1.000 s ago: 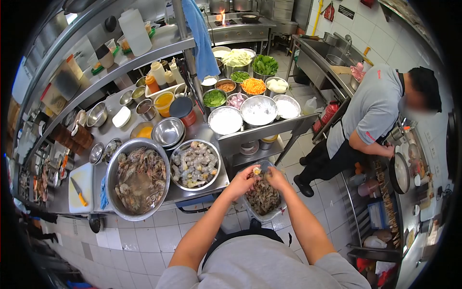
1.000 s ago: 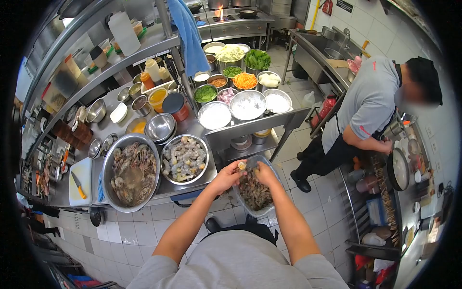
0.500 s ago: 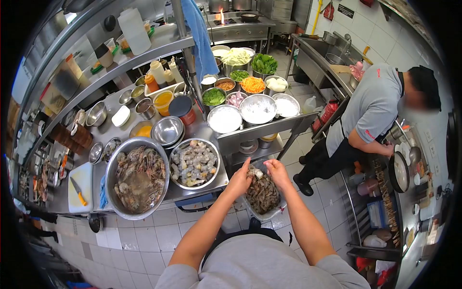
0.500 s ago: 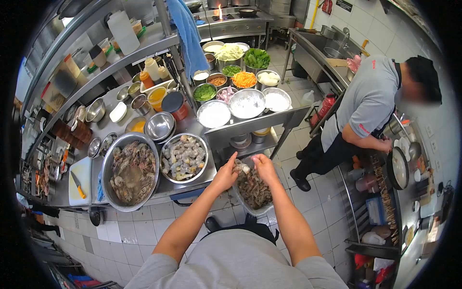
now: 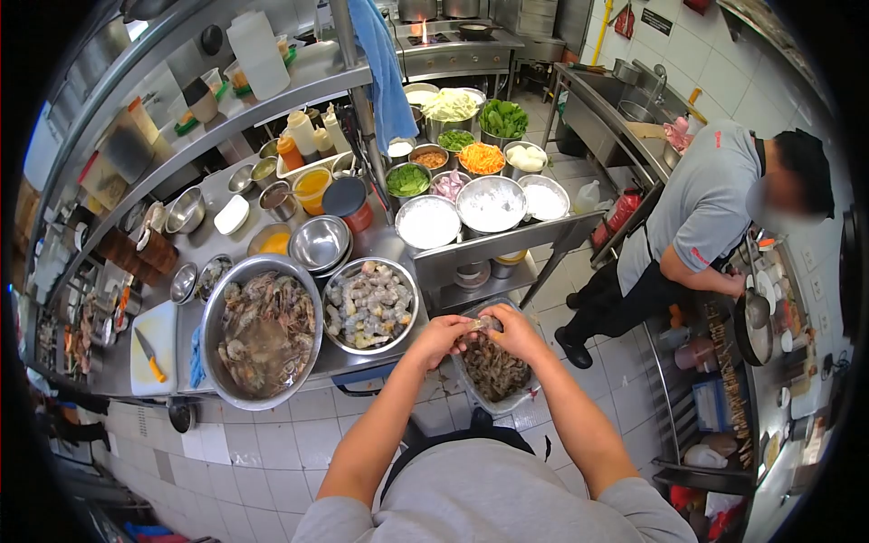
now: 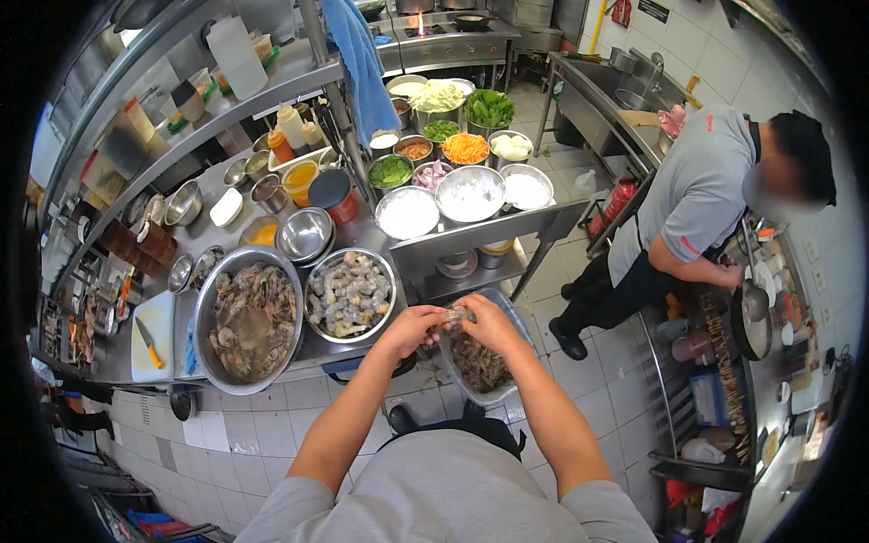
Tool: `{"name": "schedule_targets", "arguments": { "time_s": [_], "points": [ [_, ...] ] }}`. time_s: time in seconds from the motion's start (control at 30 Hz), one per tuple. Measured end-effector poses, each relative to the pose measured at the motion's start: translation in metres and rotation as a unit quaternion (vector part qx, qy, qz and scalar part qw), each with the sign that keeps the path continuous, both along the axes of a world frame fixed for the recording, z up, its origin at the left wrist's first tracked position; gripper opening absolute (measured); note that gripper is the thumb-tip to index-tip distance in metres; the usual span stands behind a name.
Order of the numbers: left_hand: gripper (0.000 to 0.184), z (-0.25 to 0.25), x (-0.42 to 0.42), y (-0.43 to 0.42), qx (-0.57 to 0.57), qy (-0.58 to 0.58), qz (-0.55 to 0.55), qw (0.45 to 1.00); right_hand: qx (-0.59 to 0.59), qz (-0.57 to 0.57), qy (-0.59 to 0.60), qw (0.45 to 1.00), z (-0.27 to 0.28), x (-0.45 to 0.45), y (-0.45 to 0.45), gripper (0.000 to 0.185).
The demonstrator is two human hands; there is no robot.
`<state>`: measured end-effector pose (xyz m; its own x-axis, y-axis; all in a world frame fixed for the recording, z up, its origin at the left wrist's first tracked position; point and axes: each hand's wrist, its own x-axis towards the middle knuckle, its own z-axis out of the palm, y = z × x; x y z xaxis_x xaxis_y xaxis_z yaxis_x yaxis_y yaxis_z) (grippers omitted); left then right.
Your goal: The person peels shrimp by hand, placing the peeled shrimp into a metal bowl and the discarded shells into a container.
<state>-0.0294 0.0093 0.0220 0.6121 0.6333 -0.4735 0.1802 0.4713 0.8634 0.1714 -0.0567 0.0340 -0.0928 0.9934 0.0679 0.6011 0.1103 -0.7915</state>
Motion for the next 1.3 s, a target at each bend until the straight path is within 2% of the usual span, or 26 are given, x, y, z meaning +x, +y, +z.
{"name": "schedule_targets", "arguments": {
  "time_s": [0.1,0.33,0.47,0.57,0.77,0.83,0.87,0.93,0.97,1.0,1.03,1.13,1.17,1.23,1.27,1.3],
  "points": [
    [0.015,-0.001,-0.004,0.002,-0.117,-0.036,0.022,0.992,0.047,0.03,-0.044,0.997,0.001,-0.002,-0.001,0.033],
    [0.011,-0.011,0.005,0.004,-0.131,0.0,0.014,0.991,0.076,0.083,-0.12,0.986,-0.007,-0.007,0.0,0.019],
    [0.012,-0.021,0.011,0.003,-0.185,0.003,0.035,0.982,0.084,0.098,-0.15,0.98,-0.017,-0.005,0.002,0.018],
    [0.011,-0.019,0.015,0.0,-0.193,0.002,0.042,0.98,0.032,0.089,-0.198,0.976,-0.025,-0.001,0.005,0.016],
    [0.009,-0.014,0.022,-0.002,-0.147,0.001,0.032,0.989,0.016,0.014,-0.112,0.994,-0.032,0.005,0.012,0.014],
    [0.009,-0.014,0.023,-0.003,-0.126,0.004,0.025,0.992,-0.041,-0.005,-0.011,0.999,-0.042,0.013,0.017,0.013],
    [0.01,-0.016,0.024,-0.002,-0.096,0.005,0.01,0.995,-0.041,-0.005,-0.012,0.999,-0.047,0.019,0.019,0.013],
    [0.012,-0.011,0.024,-0.002,-0.067,0.005,-0.004,0.998,-0.146,-0.008,0.148,0.978,-0.042,0.025,0.022,0.013],
    [0.013,-0.008,0.024,-0.001,-0.012,0.024,-0.029,0.999,-0.145,-0.008,0.148,0.978,-0.04,0.028,0.022,0.013],
    [0.015,-0.005,0.023,0.001,0.043,0.042,-0.054,0.997,-0.209,-0.003,0.179,0.961,-0.027,0.029,0.019,0.013],
    [0.015,-0.002,0.023,0.003,0.044,0.042,-0.055,0.997,-0.271,0.003,0.209,0.94,-0.018,0.03,0.017,0.014],
    [0.022,-0.004,0.023,0.003,0.082,0.05,-0.052,0.994,-0.216,0.018,0.213,0.953,-0.025,0.027,0.014,0.014],
    [0.028,-0.006,0.025,0.0,0.066,0.015,0.021,0.997,-0.215,0.018,0.213,0.953,-0.028,0.024,0.013,0.014],
    [0.047,-0.013,0.031,-0.006,0.025,-0.063,0.154,0.986,-0.164,-0.086,0.188,0.965,-0.027,0.012,0.011,0.013],
    [0.047,-0.017,0.035,-0.011,0.025,-0.063,0.155,0.986,-0.163,-0.085,0.188,0.965,-0.032,0.006,0.009,0.013],
    [0.049,-0.023,0.04,-0.016,-0.006,-0.089,0.229,0.969,-0.078,-0.12,0.134,0.981,-0.04,-0.001,0.008,0.013]
  ]
}}
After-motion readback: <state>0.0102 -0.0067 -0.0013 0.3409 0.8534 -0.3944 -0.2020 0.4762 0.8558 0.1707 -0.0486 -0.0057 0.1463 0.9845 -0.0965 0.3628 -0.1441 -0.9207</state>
